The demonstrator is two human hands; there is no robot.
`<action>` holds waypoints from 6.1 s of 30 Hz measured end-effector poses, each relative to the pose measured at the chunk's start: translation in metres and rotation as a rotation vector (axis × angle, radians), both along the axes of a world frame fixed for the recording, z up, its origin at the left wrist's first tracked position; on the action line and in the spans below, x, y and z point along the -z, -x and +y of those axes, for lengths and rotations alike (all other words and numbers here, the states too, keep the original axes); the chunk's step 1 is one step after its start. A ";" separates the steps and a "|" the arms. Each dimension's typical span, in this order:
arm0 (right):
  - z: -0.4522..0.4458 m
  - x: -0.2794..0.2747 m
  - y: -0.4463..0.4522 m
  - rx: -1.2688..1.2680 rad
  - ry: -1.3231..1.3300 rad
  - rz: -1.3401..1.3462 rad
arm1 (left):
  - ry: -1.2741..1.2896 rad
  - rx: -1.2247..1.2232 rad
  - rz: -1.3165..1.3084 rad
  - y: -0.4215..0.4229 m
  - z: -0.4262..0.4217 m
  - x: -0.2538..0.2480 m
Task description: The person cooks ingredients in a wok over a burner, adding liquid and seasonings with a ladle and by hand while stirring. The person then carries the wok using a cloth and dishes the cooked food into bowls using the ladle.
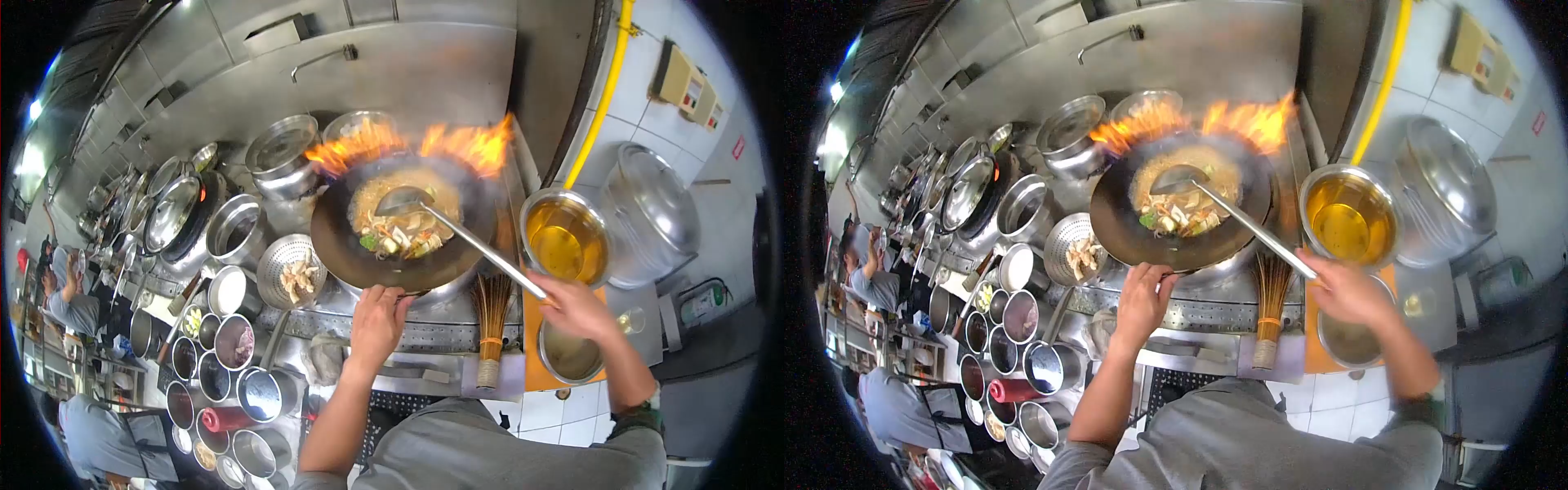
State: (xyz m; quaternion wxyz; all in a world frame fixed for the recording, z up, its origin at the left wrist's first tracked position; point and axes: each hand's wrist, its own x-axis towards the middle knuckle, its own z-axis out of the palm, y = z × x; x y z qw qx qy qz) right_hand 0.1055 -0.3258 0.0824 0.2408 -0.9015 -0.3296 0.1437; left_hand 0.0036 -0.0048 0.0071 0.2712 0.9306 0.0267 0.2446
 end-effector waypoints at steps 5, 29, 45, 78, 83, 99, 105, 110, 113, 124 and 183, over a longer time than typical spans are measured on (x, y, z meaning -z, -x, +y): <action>-0.044 -0.059 0.010 0.042 0.085 0.367 | -0.008 -0.021 -0.042 0.018 -0.003 -0.017; 0.066 0.023 0.031 0.291 -0.080 0.189 | 0.368 -0.093 0.192 0.194 0.036 0.021; 0.099 0.021 0.050 0.372 -0.327 0.474 | 0.357 -0.103 0.190 0.209 0.070 0.014; 0.020 0.013 0.020 0.325 -0.028 0.113 | -0.140 0.009 0.082 0.001 0.007 -0.014; 0.031 0.054 -0.009 0.278 -0.207 0.112 | -0.163 -0.036 0.158 -0.003 -0.008 0.004; 0.100 0.019 -0.017 0.407 -0.770 0.580 | 0.060 0.084 -0.115 0.018 0.010 -0.019; 0.130 -0.018 0.016 0.334 -0.995 0.582 | 0.071 0.143 -0.032 -0.008 0.014 0.009; 0.119 -0.019 0.036 0.402 -1.136 0.709 | 0.101 0.177 -0.033 -0.009 0.018 0.007; 0.123 -0.001 0.024 0.371 -1.265 0.862 | 0.094 0.169 -0.048 -0.008 0.019 0.008; 0.264 -0.006 -0.027 0.085 -0.893 0.875 | 0.231 0.023 0.032 0.130 0.038 -0.040; 0.399 -0.009 0.071 -0.348 -0.426 1.078 | 0.398 -0.422 0.143 0.296 0.091 0.010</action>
